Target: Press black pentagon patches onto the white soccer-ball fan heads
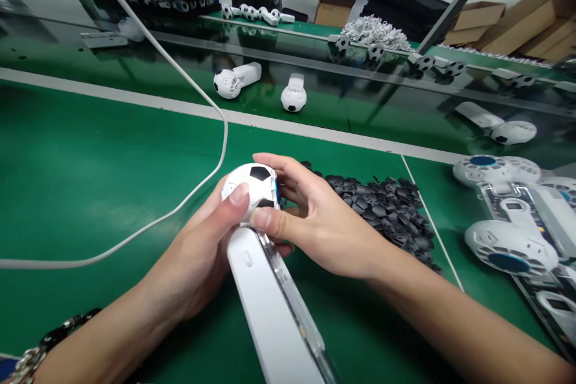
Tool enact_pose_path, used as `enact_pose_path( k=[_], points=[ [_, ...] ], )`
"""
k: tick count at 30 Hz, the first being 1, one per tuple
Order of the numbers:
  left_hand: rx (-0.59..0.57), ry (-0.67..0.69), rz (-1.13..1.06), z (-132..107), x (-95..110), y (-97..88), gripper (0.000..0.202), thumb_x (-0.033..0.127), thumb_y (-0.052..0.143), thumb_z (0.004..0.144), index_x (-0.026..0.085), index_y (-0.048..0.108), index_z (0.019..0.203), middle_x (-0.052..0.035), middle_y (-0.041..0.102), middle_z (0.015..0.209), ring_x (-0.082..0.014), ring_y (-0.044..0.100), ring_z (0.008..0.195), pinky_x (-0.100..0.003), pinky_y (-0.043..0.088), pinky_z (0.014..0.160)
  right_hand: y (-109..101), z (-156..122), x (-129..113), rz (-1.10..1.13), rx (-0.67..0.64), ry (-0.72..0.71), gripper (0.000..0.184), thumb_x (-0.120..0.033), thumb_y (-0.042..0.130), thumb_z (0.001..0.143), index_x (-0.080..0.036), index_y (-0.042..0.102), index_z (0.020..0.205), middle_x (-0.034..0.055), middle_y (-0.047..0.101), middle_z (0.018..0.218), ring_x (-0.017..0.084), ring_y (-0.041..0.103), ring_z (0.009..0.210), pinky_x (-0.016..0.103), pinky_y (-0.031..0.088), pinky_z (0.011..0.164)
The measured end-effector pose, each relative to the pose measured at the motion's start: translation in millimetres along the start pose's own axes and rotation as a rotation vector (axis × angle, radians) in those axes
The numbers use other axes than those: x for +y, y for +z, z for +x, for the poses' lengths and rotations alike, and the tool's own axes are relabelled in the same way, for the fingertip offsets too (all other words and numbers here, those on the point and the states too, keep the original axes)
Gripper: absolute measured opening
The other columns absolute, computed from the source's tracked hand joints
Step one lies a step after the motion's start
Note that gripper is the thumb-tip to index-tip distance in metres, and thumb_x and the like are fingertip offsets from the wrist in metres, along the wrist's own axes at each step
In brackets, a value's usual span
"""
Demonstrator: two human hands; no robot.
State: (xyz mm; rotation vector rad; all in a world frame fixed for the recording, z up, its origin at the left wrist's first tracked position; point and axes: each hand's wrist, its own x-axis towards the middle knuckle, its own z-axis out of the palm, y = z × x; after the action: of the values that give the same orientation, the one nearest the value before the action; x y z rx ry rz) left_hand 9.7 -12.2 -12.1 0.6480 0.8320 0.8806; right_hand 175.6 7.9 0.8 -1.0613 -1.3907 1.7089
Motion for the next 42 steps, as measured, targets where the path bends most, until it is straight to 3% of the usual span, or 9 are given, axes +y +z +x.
enact_pose_path(
  k=[6, 13, 16, 20, 23, 27, 33, 38, 42],
  points=[
    [-0.02, 0.172, 0.18, -2.4, -1.9, -2.0, 0.08, 0.049, 0.096, 0.066, 0.031, 0.051, 0.13, -0.005, 0.065, 0.118, -0.0275, 0.069, 0.098, -0.025, 0.061, 0.069, 7.2, -2.9, 6.1, 0.297, -0.04, 0.074, 0.094, -0.022, 0.092, 0.065, -0.03, 0.044, 0.145, 0.004, 0.062, 0.132, 0.019, 0.063, 0.105, 0.019, 0.05, 0.063],
    [-0.075, 0.083, 0.114, -3.8, 2.0, -1.8, 0.055, 0.056, 0.084, 0.079, 0.023, 0.058, 0.113, -0.0035, 0.07, 0.074, -0.0187, 0.066, 0.056, -0.021, 0.055, 0.049, 7.8, -0.2, 3.9, 0.547, -0.197, 0.186, 0.067, -0.017, 0.098, 0.057, -0.022, 0.056, 0.109, -0.0062, 0.058, 0.08, 0.007, 0.052, 0.063, 0.014, 0.042, 0.05],
    [-0.057, 0.003, 0.057, -4.1, 2.6, -1.0, 0.057, 0.055, 0.086, 0.078, 0.024, 0.057, 0.116, -0.0031, 0.073, 0.083, -0.0142, 0.061, 0.047, -0.018, 0.048, 0.038, 2.6, -2.0, 1.2, 0.406, -0.183, 0.143, 0.065, -0.026, 0.095, 0.066, -0.021, 0.056, 0.117, -0.0032, 0.063, 0.085, 0.009, 0.057, 0.066, 0.017, 0.048, 0.054],
    [-0.081, -0.03, 0.03, -1.3, 1.9, -1.4, 0.061, 0.052, 0.085, 0.081, 0.026, 0.055, 0.126, 0.0, 0.072, 0.081, -0.0143, 0.067, 0.058, -0.017, 0.056, 0.048, -1.8, -5.8, -2.0, 0.094, -0.066, 0.07, 0.09, -0.029, 0.093, 0.07, -0.031, 0.043, 0.145, 0.0011, 0.067, 0.111, 0.014, 0.067, 0.081, 0.023, 0.057, 0.067],
    [-0.108, -0.067, 0.047, -1.2, 1.2, -3.7, 0.064, 0.056, 0.077, 0.087, 0.027, 0.048, 0.135, 0.0004, 0.07, 0.078, -0.015, 0.068, 0.063, -0.017, 0.058, 0.052, -2.8, -6.2, -1.5, 0.076, -0.036, 0.024, 0.077, -0.027, 0.091, 0.072, -0.031, 0.051, 0.138, -0.0006, 0.066, 0.107, 0.013, 0.068, 0.077, 0.024, 0.059, 0.065],
    [-0.159, 0.038, 0.082, -5.0, -0.2, -5.4, 0.077, 0.062, 0.082, 0.079, 0.03, 0.044, 0.138, -0.0042, 0.07, 0.11, -0.0198, 0.073, 0.076, -0.022, 0.062, 0.058, -5.8, -5.4, -2.3, 0.09, -0.104, 0.005, 0.072, -0.022, 0.087, 0.076, -0.033, 0.05, 0.136, -0.0023, 0.066, 0.107, 0.01, 0.065, 0.068, 0.023, 0.059, 0.06],
    [-0.188, 0.147, 0.209, -7.9, -1.6, -3.9, 0.086, 0.053, 0.092, 0.072, 0.031, 0.042, 0.138, -0.004, 0.067, 0.115, -0.0222, 0.073, 0.085, -0.026, 0.064, 0.07, -6.0, -6.2, -8.0, -0.091, -0.059, -0.09, 0.063, -0.024, 0.086, 0.072, -0.027, 0.058, 0.129, 0.0008, 0.065, 0.121, 0.018, 0.067, 0.095, 0.027, 0.058, 0.077],
    [-0.038, 0.236, 0.274, -7.0, -3.4, -1.2, 0.079, 0.04, 0.095, 0.071, 0.032, 0.05, 0.135, -0.0023, 0.066, 0.118, -0.0275, 0.069, 0.11, -0.024, 0.062, 0.085, 3.4, -4.9, 0.7, -0.13, 0.044, -0.172, 0.064, -0.029, 0.08, 0.073, -0.024, 0.056, 0.132, 0.0031, 0.067, 0.122, 0.024, 0.066, 0.108, 0.039, 0.055, 0.089],
    [0.095, 0.222, 0.316, -11.4, -4.2, 2.3, 0.086, 0.041, 0.097, 0.066, 0.036, 0.048, 0.137, -0.0016, 0.068, 0.112, -0.0271, 0.071, 0.103, -0.023, 0.063, 0.08, 8.2, -2.4, 7.4, -0.166, 0.069, -0.339, 0.054, -0.027, 0.075, 0.075, -0.021, 0.059, 0.126, 0.0032, 0.068, 0.118, 0.024, 0.066, 0.106, 0.039, 0.054, 0.09]
  ],
)
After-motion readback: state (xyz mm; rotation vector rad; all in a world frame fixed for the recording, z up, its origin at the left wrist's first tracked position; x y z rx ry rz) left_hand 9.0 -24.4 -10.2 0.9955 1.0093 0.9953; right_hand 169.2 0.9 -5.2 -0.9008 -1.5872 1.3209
